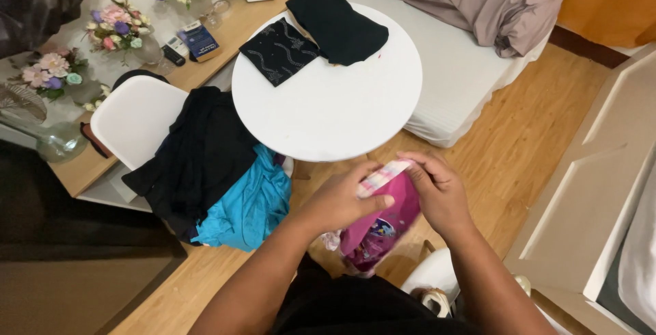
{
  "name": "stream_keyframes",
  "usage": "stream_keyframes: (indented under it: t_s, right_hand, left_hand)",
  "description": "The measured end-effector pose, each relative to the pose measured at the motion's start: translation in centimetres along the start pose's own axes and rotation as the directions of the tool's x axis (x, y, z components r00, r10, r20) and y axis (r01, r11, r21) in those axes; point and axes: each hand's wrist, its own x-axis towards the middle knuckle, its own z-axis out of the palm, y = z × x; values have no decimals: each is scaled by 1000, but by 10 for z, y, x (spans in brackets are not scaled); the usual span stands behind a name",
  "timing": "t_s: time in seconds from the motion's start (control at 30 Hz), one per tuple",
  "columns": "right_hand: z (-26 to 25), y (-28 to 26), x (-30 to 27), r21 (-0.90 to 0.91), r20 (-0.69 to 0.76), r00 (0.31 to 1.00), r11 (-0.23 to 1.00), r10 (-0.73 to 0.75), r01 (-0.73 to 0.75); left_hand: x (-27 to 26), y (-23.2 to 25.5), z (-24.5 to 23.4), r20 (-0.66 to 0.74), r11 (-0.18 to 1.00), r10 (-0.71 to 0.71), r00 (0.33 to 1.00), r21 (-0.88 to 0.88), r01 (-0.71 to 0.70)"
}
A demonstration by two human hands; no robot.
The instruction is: The person folds a pink and white striped shirt with cartoon graphics on a white round table, then folds a black shirt. The folded items are stacked on the table.
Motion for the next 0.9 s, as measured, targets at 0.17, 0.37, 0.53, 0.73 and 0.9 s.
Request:
stream_keyframes:
  t_s: [0.17,0.37,0.53,0.73,0.9]
  right_hand:
    - [5,-5,7,-140,200,976,983,-88,117]
    - [9,5,22,-449,342,912,892,226,-53]
    - [-9,61,25,-587,300,858,789,417,-178]
    - [20,22,36,-373,250,912,902,324,-218]
    - [54,11,38,-313,410,902,950,134,1]
  left_hand:
    - [-7,15,-14,-124,971,33,992,241,-2]
    - [-9,1,-39,-188,974,200,962,-68,-216]
    - [-6,-8,-74,-197,791,68,978,-586,-173]
    - [0,-11,-76,-126,820,62,990,-559,-123]
    - [2,-17,-83,89,875,181,979,-468,-120]
